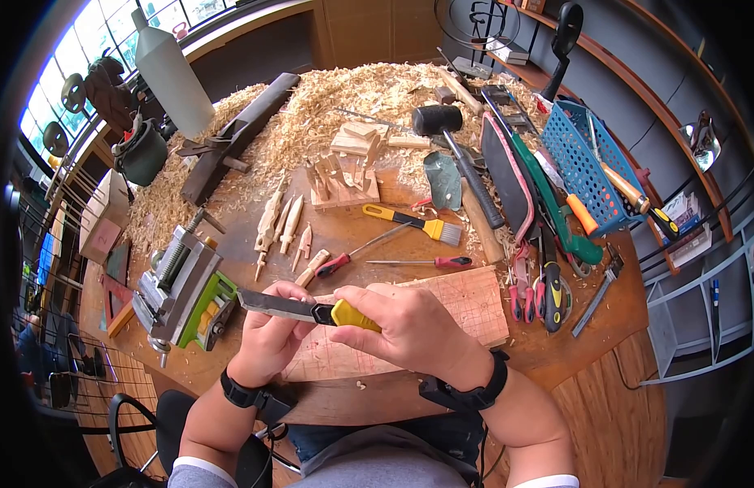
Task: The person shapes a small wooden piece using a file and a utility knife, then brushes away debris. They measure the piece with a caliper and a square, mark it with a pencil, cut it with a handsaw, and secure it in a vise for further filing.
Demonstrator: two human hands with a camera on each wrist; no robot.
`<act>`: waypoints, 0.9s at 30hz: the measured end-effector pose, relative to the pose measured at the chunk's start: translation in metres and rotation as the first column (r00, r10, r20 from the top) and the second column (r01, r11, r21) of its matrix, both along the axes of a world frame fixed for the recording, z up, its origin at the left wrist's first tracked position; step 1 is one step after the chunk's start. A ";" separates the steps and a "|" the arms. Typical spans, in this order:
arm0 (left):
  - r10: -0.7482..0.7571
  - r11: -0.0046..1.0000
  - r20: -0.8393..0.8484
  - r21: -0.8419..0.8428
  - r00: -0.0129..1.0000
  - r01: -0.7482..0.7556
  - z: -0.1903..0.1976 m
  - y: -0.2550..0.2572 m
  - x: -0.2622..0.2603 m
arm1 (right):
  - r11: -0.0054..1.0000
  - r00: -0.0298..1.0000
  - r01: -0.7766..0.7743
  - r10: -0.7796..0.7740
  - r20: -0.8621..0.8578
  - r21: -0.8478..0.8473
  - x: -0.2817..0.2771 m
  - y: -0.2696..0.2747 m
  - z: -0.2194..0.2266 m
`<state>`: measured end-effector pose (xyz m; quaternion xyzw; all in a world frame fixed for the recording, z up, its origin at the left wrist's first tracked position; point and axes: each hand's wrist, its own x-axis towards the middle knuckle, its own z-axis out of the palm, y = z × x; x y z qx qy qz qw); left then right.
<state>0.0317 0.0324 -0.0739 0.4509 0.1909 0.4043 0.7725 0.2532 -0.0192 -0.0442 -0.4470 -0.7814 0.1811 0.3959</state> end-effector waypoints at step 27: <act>0.005 0.999 0.006 0.046 1.000 -0.006 -0.001 0.002 0.001 | 0.995 0.995 0.085 -0.087 0.047 0.057 -0.001 0.000 0.000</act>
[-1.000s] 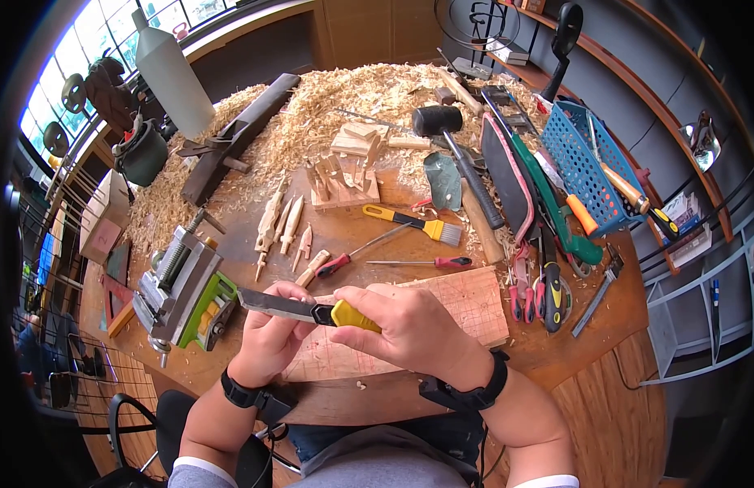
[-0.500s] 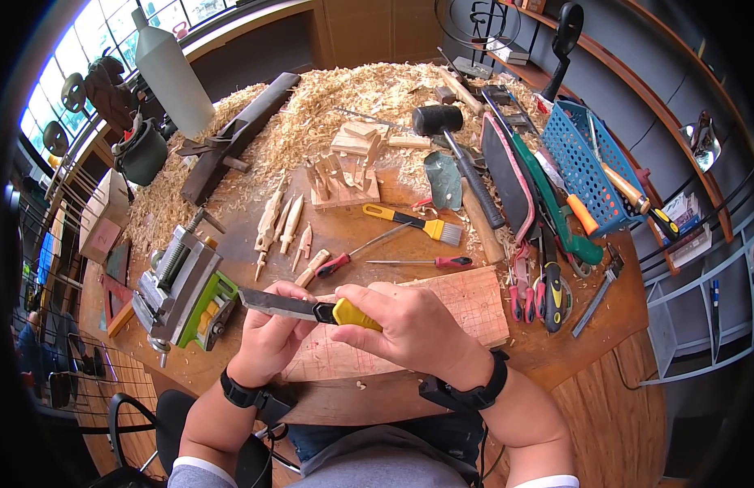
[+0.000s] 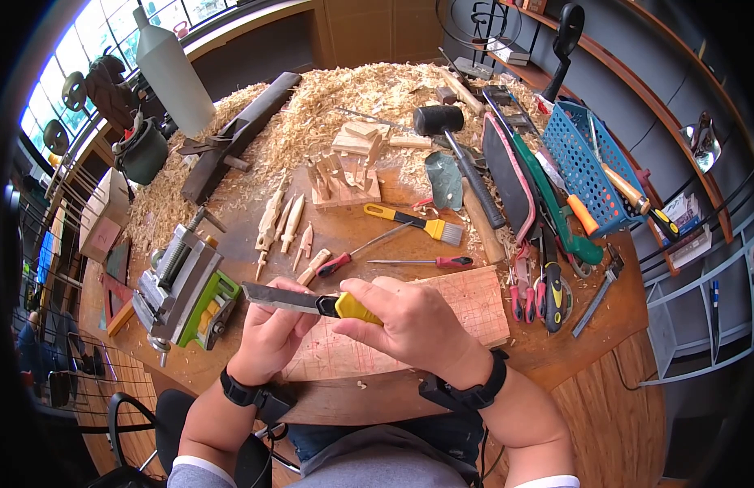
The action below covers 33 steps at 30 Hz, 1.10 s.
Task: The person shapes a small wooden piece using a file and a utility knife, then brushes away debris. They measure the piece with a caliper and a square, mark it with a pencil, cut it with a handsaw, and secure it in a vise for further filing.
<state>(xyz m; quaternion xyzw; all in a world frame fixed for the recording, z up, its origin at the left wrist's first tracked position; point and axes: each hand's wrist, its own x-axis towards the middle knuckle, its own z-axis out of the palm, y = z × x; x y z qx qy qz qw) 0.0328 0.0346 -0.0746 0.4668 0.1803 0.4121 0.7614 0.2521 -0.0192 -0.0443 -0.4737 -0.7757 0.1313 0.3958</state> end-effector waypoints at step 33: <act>-0.027 0.990 0.025 -0.136 0.999 0.030 0.004 -0.001 0.007 | 0.992 0.989 -0.098 0.088 -0.116 -0.080 0.005 -0.003 -0.001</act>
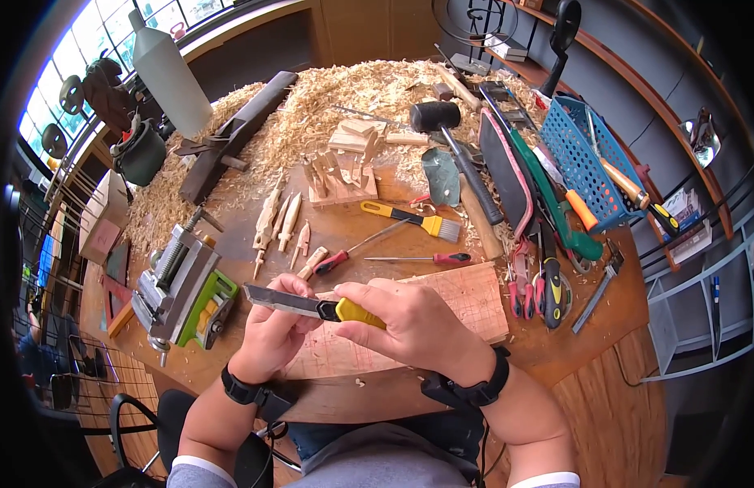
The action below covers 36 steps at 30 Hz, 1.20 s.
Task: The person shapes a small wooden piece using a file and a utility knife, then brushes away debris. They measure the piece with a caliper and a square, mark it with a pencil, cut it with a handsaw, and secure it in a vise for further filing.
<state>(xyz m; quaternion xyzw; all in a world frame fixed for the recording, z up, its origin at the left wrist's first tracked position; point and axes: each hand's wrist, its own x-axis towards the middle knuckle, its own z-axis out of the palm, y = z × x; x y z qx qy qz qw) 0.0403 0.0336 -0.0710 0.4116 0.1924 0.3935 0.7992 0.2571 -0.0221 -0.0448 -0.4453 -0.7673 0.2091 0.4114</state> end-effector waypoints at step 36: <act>-0.064 0.996 0.232 0.068 0.971 0.050 0.001 0.002 -0.003 | 0.889 0.885 0.451 -0.456 -0.090 -0.079 0.033 0.020 -0.005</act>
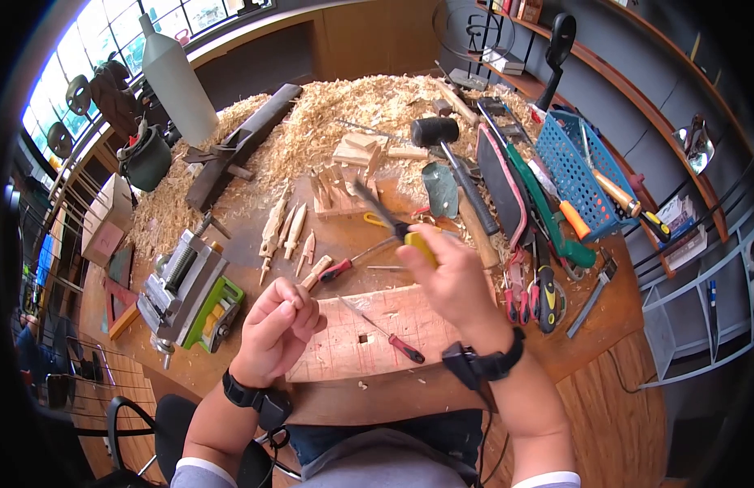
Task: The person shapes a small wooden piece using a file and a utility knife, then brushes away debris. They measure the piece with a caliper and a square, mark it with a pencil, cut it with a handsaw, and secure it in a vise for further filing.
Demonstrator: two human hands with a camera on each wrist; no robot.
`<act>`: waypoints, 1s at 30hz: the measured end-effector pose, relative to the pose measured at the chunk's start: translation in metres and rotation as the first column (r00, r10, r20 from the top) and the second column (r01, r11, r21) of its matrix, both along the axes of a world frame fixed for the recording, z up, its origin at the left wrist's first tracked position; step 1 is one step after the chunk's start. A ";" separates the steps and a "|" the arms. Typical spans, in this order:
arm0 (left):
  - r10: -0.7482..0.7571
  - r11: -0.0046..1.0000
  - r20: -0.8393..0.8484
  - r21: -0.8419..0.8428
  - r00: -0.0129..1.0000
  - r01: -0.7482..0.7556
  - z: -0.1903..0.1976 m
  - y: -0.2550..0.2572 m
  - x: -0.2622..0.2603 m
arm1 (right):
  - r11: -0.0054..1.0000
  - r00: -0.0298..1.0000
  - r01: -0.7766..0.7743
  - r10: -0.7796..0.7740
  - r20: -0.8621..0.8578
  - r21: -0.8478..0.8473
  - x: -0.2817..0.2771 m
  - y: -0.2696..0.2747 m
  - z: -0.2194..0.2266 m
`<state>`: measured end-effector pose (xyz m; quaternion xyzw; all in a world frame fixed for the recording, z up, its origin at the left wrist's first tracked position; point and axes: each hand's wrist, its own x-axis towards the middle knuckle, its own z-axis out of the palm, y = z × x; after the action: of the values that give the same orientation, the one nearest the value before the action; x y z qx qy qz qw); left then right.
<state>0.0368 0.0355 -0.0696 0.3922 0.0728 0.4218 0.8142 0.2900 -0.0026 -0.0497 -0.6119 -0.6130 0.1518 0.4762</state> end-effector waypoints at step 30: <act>0.444 0.830 -0.519 0.545 0.730 -0.117 0.012 0.015 -0.009 | 0.964 0.850 -0.042 0.173 0.498 -0.264 0.051 -0.053 0.014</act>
<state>0.0277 0.0503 -0.0572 0.6810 0.2933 0.3930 0.5438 0.3410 -0.0552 -0.0358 -0.6482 -0.7283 0.0826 0.2061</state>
